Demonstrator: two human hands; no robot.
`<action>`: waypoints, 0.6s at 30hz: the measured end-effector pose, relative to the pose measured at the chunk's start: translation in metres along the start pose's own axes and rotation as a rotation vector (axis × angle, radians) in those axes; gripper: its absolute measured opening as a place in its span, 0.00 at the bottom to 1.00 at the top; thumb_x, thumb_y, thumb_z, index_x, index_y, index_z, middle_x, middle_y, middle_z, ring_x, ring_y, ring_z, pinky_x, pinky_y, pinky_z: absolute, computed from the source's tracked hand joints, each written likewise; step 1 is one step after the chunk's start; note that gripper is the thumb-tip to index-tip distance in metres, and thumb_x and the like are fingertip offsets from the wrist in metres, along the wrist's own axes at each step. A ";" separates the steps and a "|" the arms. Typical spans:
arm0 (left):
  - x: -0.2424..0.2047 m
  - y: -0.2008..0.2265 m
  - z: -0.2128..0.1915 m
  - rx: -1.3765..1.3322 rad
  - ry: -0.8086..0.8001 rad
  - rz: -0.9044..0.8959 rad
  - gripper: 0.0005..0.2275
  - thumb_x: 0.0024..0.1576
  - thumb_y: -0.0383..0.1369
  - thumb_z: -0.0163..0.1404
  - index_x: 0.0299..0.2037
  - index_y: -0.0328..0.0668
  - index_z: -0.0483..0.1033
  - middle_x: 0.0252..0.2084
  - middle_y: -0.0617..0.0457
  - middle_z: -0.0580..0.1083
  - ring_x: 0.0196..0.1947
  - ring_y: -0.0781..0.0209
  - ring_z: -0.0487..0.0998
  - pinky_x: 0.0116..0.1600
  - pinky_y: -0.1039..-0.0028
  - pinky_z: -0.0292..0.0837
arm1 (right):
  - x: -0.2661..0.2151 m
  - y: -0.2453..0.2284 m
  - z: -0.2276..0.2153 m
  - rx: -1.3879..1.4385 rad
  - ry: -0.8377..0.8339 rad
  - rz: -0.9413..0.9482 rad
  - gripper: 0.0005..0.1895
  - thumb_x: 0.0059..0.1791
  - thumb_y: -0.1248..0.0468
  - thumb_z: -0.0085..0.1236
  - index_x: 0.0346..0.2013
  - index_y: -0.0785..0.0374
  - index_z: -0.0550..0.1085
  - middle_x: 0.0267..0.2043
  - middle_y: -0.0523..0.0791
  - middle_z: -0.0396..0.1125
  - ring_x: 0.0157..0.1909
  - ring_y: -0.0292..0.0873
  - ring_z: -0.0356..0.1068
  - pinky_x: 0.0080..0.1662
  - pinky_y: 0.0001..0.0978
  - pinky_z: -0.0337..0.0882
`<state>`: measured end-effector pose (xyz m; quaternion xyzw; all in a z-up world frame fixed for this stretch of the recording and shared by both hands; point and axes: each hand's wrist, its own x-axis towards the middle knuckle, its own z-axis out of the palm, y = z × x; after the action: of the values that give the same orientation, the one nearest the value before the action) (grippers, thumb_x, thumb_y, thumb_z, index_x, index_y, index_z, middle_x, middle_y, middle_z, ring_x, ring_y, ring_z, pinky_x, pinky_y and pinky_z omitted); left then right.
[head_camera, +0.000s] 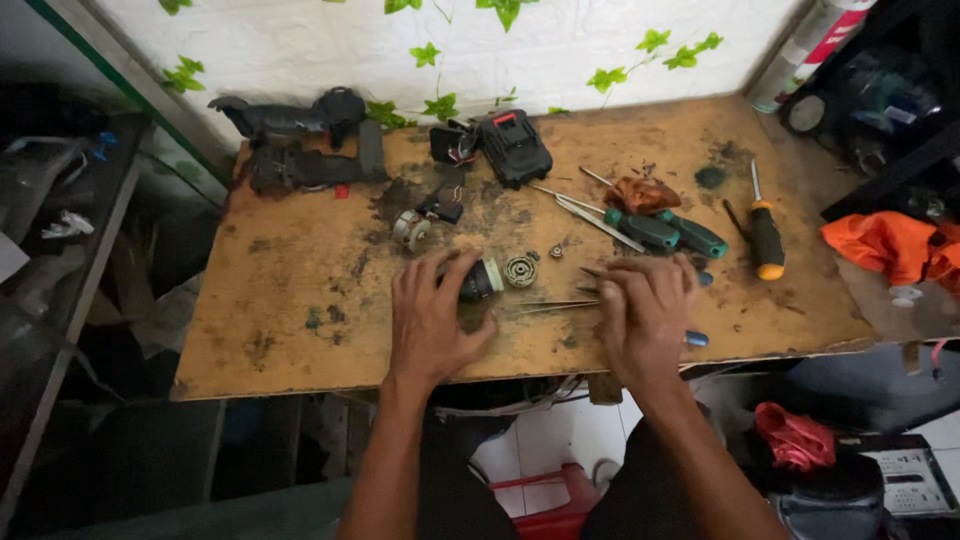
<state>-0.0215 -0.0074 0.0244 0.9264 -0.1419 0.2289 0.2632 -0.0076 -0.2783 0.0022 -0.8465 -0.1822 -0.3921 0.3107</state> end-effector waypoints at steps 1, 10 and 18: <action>0.002 0.002 -0.001 0.002 0.004 0.003 0.35 0.44 0.36 0.63 0.68 0.50 0.72 0.57 0.39 0.72 0.58 0.34 0.72 0.64 0.37 0.62 | 0.003 -0.005 -0.002 0.001 0.004 -0.003 0.11 0.61 0.58 0.54 0.38 0.56 0.77 0.46 0.41 0.73 0.53 0.50 0.72 0.72 0.56 0.52; 0.016 0.002 -0.003 0.045 -0.095 0.100 0.32 0.48 0.39 0.63 0.67 0.49 0.72 0.57 0.41 0.72 0.59 0.37 0.72 0.67 0.37 0.58 | 0.006 -0.002 0.008 -0.192 -0.472 -0.046 0.27 0.47 0.47 0.69 0.58 0.49 0.77 0.58 0.45 0.71 0.65 0.53 0.67 0.74 0.70 0.45; 0.010 -0.021 0.018 0.119 -0.046 0.102 0.33 0.45 0.41 0.63 0.65 0.48 0.74 0.47 0.46 0.78 0.49 0.44 0.78 0.56 0.51 0.69 | 0.026 -0.015 0.016 -0.113 -0.497 0.004 0.22 0.48 0.51 0.65 0.57 0.44 0.76 0.57 0.40 0.71 0.66 0.50 0.67 0.74 0.70 0.47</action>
<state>0.0016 -0.0014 0.0063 0.9369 -0.1812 0.2288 0.1923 0.0095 -0.2552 0.0203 -0.9332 -0.2290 -0.1811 0.2093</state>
